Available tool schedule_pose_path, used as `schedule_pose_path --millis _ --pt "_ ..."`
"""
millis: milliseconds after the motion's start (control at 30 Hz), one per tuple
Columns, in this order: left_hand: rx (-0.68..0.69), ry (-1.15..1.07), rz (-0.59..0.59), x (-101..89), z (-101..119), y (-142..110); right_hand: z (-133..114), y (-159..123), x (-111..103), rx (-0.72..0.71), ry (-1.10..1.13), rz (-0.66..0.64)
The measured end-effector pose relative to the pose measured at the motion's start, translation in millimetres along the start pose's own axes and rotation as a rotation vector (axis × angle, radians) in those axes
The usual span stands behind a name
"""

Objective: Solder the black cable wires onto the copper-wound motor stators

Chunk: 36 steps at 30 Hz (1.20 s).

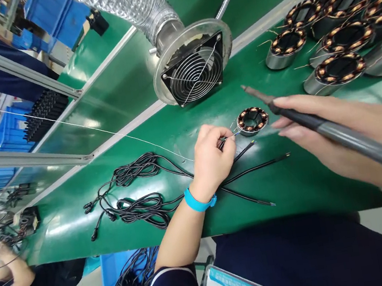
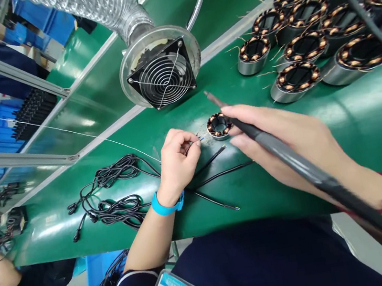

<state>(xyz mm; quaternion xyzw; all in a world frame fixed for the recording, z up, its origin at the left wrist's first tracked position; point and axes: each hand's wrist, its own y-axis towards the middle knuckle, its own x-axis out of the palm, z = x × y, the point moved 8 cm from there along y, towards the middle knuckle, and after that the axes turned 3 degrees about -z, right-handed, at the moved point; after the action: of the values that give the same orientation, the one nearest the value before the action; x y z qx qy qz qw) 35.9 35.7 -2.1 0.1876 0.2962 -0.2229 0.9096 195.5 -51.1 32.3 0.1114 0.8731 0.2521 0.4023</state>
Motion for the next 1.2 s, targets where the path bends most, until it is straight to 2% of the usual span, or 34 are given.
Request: schedule_pose_path --millis 100,267,533,767,900,1067,1200 --pt "0.094 0.077 0.033 -1.3 7.3 -0.9 -5.5 -15.8 -7.4 0.032 0.051 0.080" --pt "0.153 0.153 0.059 -1.7 13.0 -2.5 -6.0 -36.6 -0.8 0.002 0.026 0.119" --pt "0.168 0.170 0.069 -0.4 15.0 -3.9 -3.7 -33.6 5.9 0.039 0.061 0.028" --pt "0.137 0.224 0.057 1.4 11.8 -4.2 1.2 -37.2 3.6 0.069 0.074 0.028" --pt "0.153 0.214 0.058 1.8 11.5 -4.7 3.9 -38.7 9.3 0.090 0.043 -0.022" --pt "0.133 0.204 0.059 1.8 11.0 -4.0 11.9 -46.6 7.8 0.121 0.110 0.073" --pt "0.140 0.182 0.069 0.7 13.4 -3.5 10.2 -40.5 10.2 0.046 0.100 -0.069"
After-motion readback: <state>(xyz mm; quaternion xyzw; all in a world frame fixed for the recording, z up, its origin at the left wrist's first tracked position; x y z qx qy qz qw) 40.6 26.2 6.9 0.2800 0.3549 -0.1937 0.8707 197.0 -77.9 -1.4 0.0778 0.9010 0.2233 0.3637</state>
